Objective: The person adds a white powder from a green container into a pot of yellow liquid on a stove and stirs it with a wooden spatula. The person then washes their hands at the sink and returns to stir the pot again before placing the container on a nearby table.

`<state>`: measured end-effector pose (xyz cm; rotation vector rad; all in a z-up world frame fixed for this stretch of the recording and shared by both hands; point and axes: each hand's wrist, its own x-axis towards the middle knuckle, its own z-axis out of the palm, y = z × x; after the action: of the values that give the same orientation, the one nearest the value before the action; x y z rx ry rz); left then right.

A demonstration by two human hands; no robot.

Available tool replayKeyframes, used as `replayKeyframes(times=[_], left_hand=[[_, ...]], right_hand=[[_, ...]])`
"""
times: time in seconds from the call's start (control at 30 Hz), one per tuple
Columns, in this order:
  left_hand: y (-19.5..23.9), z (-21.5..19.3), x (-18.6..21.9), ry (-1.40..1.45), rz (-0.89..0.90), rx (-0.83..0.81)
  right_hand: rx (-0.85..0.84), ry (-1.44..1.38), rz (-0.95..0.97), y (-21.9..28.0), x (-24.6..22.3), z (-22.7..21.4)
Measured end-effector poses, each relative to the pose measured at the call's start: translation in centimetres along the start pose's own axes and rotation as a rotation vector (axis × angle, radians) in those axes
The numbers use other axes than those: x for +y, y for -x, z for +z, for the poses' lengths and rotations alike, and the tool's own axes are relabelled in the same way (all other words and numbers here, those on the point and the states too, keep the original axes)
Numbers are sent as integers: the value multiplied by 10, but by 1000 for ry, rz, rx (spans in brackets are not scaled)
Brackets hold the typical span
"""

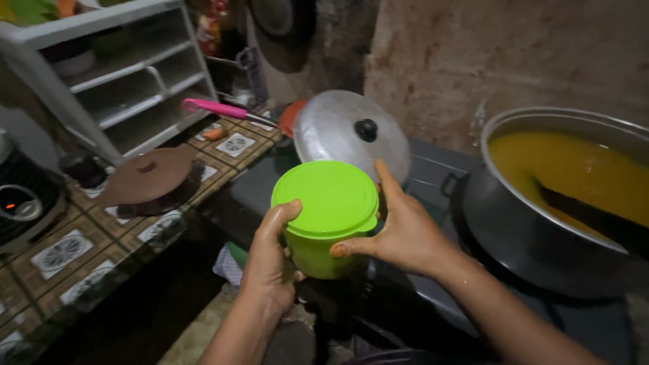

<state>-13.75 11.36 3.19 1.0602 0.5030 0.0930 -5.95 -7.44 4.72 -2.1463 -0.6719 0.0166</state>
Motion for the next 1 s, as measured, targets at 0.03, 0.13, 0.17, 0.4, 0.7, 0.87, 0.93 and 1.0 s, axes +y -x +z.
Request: replayKeyframes(times=[0.03, 0.13, 0.17, 0.4, 0.7, 0.87, 0.93, 1.0], left_hand=[[0, -5, 1, 17, 6, 17], [0, -19, 6, 53, 34, 67], [0, -24, 9, 53, 51, 82], [2, -69, 45, 95, 90, 172], [-42, -142, 108, 93, 143, 172], [-79, -195, 139, 85, 180, 67], [-88, -217, 147, 72, 193, 46], [-93, -237, 154, 63, 229, -2]], right_hand=[[10, -10, -52, -3, -2, 4], [11, -42, -170, -13, -8, 18], [-4, -52, -184, -17, -10, 23], [-94, -63, -253, -57, -42, 73], [-150, -108, -213, -128, -93, 149], [-137, -179, -200, -163, -115, 195], [-135, -187, -229, -174, -125, 215], [-124, -138, -278, -185, -133, 232]])
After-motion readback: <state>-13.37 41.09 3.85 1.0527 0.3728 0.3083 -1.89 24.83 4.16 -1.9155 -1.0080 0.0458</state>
